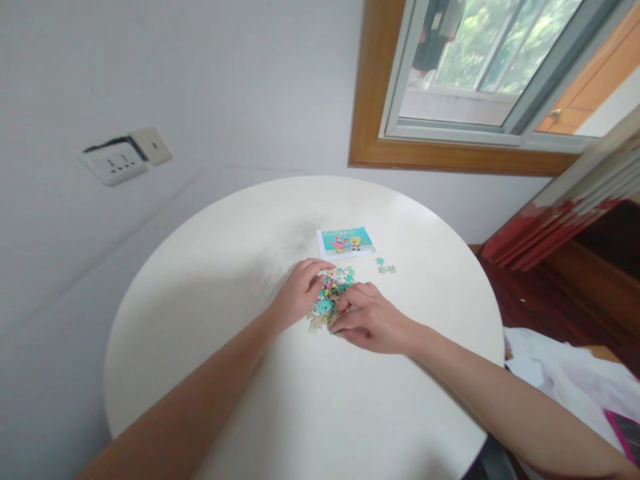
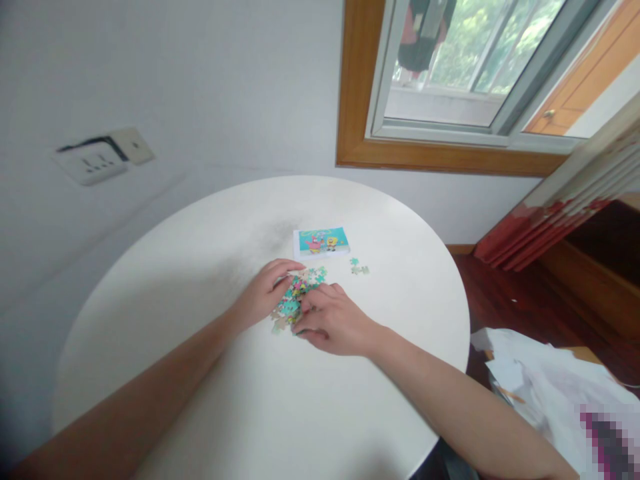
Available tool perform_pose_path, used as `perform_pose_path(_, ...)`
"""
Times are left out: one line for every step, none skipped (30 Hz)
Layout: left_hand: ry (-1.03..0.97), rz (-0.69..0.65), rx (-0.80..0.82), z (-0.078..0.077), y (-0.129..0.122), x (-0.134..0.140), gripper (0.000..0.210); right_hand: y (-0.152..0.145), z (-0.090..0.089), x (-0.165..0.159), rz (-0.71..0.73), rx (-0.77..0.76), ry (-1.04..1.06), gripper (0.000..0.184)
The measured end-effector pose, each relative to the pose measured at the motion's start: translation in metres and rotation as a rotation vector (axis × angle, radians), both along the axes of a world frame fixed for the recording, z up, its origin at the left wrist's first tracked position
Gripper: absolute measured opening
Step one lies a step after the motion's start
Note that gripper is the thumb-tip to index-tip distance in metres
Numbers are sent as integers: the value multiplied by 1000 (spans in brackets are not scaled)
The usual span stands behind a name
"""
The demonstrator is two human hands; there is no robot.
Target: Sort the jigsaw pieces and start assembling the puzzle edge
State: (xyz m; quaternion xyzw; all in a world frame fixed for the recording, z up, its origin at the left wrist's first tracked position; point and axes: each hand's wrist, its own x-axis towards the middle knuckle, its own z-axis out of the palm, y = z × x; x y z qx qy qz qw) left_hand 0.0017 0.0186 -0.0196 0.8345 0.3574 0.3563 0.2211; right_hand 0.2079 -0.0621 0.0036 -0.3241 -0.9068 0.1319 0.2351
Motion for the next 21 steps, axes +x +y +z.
perform_pose_path(3, 0, -1, 0, 0, 0, 30, 0, 1, 2, 13, -13, 8, 12)
perform_pose_path(6, 1, -1, 1, 0, 0, 30, 0, 3, 3, 25, -27, 13, 12)
perform_pose_path(8, 4, -2, 1, -1, 0, 30, 1, 4, 5, 28, -41, 15, 12)
perform_pose_path(11, 8, -4, 1, -1, 0, 29, 1, 5, 7, 21, -53, 15, 13)
perform_pose_path(15, 11, -7, 2, -1, 0, 29, 1, 5, 8, 7, -62, 14, 14)
perform_pose_path(18, 14, -10, 2, -1, 0, 29, 1, 5, 9, -11, -67, 10, 17)
perform_pose_path(20, 16, -12, 2, -1, 0, 29, 1, 4, 10, -25, -69, 6, 19)
perform_pose_path(20, 14, -10, 2, -1, 0, 29, 2, 4, 10, -33, -70, 2, 19)
perform_pose_path(18, 13, -6, 2, -1, 0, 29, 2, 3, 9, -33, -67, 2, 18)
perform_pose_path(17, 10, -1, 2, -1, 1, 28, 2, 2, 8, -25, -62, 2, 17)
perform_pose_path(17, 10, 3, 2, -1, 1, 28, 2, 1, 7, -14, -57, 4, 16)
perform_pose_path(19, 11, 4, 2, -1, 1, 28, 2, 0, 7, -5, -51, 7, 15)
perform_pose_path(22, 12, 2, 2, -1, 1, 28, 2, 0, 6, 1, -47, 6, 14)
perform_pose_path(25, 14, 0, 2, -1, 1, 28, 2, 1, 6, 5, -46, 3, 13)
perform_pose_path(26, 15, -3, 2, -1, 0, 28, 1, 2, 6, 8, -47, -3, 12)
perform_pose_path(27, 14, -4, 2, -1, 0, 28, 1, 3, 7, 9, -51, -9, 11)
perform_pose_path(26, 13, -5, 2, -1, 0, 28, 1, 5, 8, 8, -56, -14, 10)
perform_pose_path(26, 10, -3, 2, -1, 0, 28, 1, 7, 10, 7, -61, -22, 10)
perform_pose_path(25, 7, -1, 1, -1, 0, 28, 1, 8, 12, 5, -66, -30, 9)
perform_pose_path(24, 7, 2, 1, -1, 0, 28, 2, 10, 15, 5, -69, -40, 9)
perform_pose_path(23, 7, 4, 1, -1, 0, 28, 2, 12, 18, 6, -73, -53, 9)
